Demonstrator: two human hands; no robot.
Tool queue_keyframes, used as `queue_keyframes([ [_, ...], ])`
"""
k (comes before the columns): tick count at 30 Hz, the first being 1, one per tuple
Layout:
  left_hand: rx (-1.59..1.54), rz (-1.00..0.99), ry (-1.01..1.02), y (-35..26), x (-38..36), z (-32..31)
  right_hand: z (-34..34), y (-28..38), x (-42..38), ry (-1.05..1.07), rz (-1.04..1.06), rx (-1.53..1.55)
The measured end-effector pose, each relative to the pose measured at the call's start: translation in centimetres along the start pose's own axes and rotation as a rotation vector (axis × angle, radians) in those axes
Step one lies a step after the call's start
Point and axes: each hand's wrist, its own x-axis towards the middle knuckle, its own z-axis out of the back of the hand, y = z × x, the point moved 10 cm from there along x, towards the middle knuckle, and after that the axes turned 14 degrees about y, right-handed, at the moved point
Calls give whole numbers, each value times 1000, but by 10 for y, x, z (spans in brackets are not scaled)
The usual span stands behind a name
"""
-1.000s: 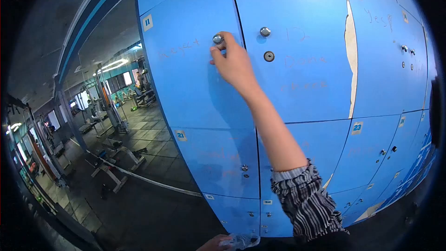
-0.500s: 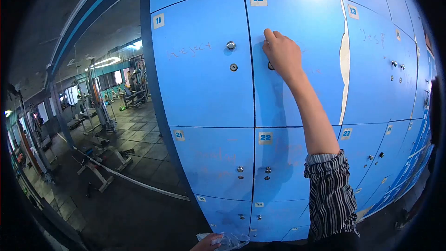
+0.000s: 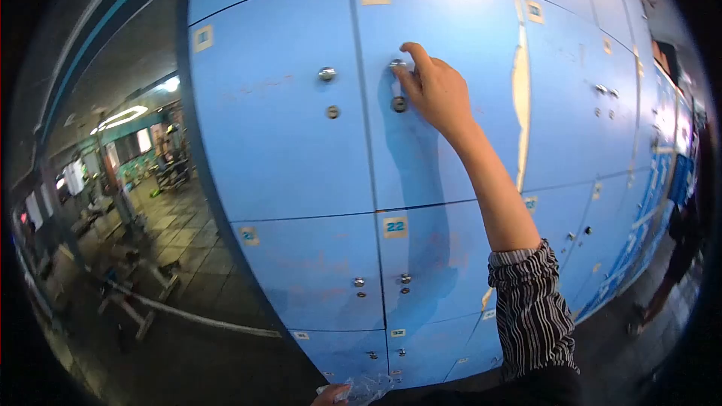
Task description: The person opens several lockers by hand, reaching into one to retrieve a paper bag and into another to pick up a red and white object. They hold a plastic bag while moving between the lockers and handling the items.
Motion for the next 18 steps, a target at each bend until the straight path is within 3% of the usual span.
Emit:
queue_keyframes([
  [5, -83, 51, 121, -3, 18, -4, 65, -92, -34, -137, -156, -275],
  [11, -105, 69, 200, -11, 39, -25, 148, -237, -87, -150, -371, -722],
  [14, -109, 73, 206, -24, 59, -43, 198, -309, -117, -169, -602, -743],
  [17, -121, 81, 200, -43, 91, -72, 219, -376, -126, -115, -638, -635],
  [18, -127, 80, 195, -52, 105, -84, 217, -400, -124, -78, -620, -399],
])
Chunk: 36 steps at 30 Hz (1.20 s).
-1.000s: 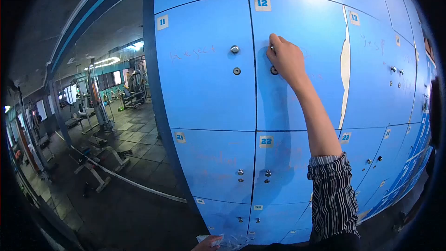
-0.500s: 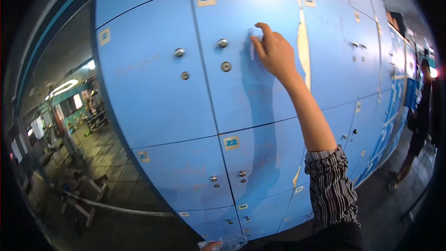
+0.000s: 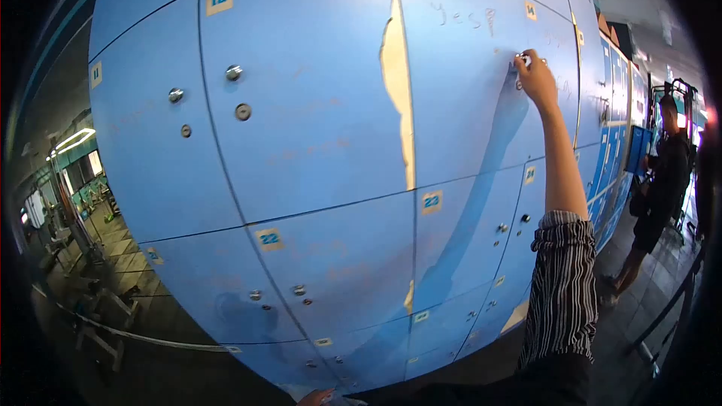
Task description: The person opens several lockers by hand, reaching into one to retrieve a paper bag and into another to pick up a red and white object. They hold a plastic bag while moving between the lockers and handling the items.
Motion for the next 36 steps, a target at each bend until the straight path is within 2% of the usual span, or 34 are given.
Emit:
queue_keyframes([
  [1, -7, -1, 1, -9, 16, -12, -14, -14, 12, 106, 31, 205],
  [2, -15, -5, 2, -20, 34, -24, -15, -17, 19, 35, 148, 321],
  [5, -42, 1, 9, -51, 73, -56, -10, 0, 14, 104, 245, 346],
  [8, -46, 2, 7, -77, 97, -86, 6, 10, 9, 45, 327, 368],
  [12, -63, 33, -34, -91, 98, -113, 40, 19, -9, -27, 398, 335],
  [15, -106, 116, -46, -95, 85, -126, 70, 33, -30, -183, 586, 110],
  [17, -150, 173, -49, -93, 78, -133, 87, 37, -40, -205, 579, 64],
  [20, -265, 137, -125, -41, 83, -147, 123, 53, -67, -299, 617, 76],
  [23, 48, 152, -282, -101, 65, -156, 166, 93, -106, -437, 625, 24],
  [26, 100, 36, -226, -154, 62, -182, 175, 140, -127, -324, 568, 29],
  [27, 105, -3, -223, -152, 61, -194, 178, 159, -137, -280, 520, -29],
  [29, 114, -84, -221, -140, 61, -217, 179, 199, -159, -159, 570, -150],
  [32, -669, 258, -79, -172, 35, -255, 176, 241, -174, -47, 609, -296],
  [35, -330, 287, -47, -192, 18, -262, 175, 251, -180, -2, 590, -348],
  [36, -298, 243, -40, -187, 16, -267, 177, 249, -181, 3, 595, -331],
])
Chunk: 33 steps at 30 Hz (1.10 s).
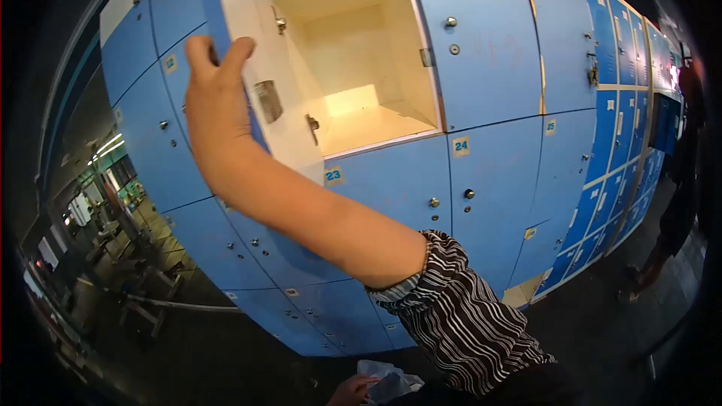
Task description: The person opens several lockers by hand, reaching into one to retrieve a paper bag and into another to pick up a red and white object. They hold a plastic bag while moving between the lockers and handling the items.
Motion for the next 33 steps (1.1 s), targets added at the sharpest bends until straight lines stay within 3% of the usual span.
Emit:
queue_keyframes([
  [6, 257, -231, -60, 22, -9, 0, -4, -7, 5, -123, -4, 79],
  [9, 414, -407, -163, 0, -21, 1, -14, -58, -5, -372, -78, 215],
  [11, 499, -561, -239, -24, -31, 0, -34, -97, -10, -406, -87, 275],
  [14, 326, -3, -121, 32, -7, -2, -68, -149, -17, -488, -18, 329],
  [17, 461, -280, -120, -3, 2, -10, -115, -192, -16, -414, -5, 450],
  [20, 217, -168, -78, 40, 37, -8, -164, -219, -9, -276, -56, 549],
  [29, 298, -222, -129, -22, 128, -47, -224, -248, -1, -230, 98, 709],
  [33, 313, -256, -152, -41, 166, -66, -240, -311, -3, -342, -128, 513],
])
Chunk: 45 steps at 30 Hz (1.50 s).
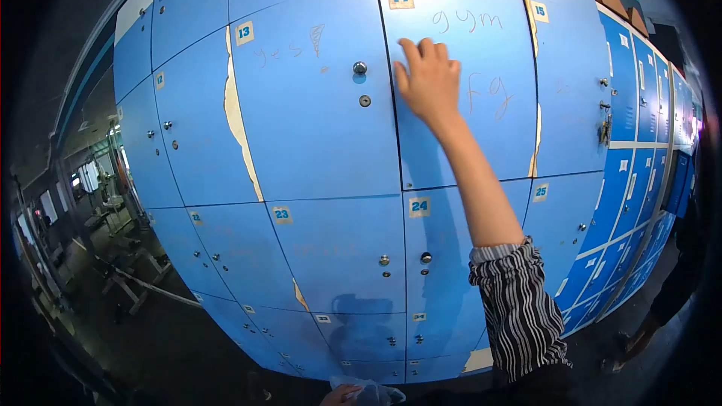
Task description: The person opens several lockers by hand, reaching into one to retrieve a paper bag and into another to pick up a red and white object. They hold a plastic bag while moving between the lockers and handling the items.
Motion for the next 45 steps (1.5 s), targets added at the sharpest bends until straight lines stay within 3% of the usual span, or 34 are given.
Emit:
queue_keyframes([
  [1, 11, -9, -13, -3, 6, -3, -5, -11, 2, 58, 0, -105],
  [4, 56, -41, -55, -5, 15, -11, -31, -26, 7, 182, 68, 41],
  [8, 172, -120, -172, -1, 13, -15, -38, -35, 12, 166, 113, 167],
  [12, -56, 34, 13, 13, 17, -27, -38, -40, 17, 174, 123, 293],
  [16, 29, 9, 6, 5, 17, -20, -40, -42, 14, 189, 69, 355],
  [19, 120, -20, 11, 9, 17, -15, -27, -41, -1, 118, 163, 274],
  [22, 274, -61, -4, 11, 18, -9, -11, -68, -18, 265, 46, 255],
  [26, 225, -140, 56, 15, 27, -15, 17, -129, -53, 284, 63, 86],
  [29, -198, -10, 142, -13, 36, -23, 35, -197, -93, 398, -25, 8],
  [32, -107, 2, 169, 2, 59, -45, 60, -282, -138, 492, -245, -75],
  [35, 173, -261, 142, -20, 82, -63, 79, -371, -178, 532, -421, -180],
  [38, -111, 7, 271, -40, 91, -78, 125, -400, -163, 167, -291, -245],
  [42, -49, -35, 268, -53, 119, -89, 158, -426, -101, -51, -329, -467],
  [45, -30, -44, 258, -62, 132, -96, 135, -469, -60, 86, -337, -435],
])
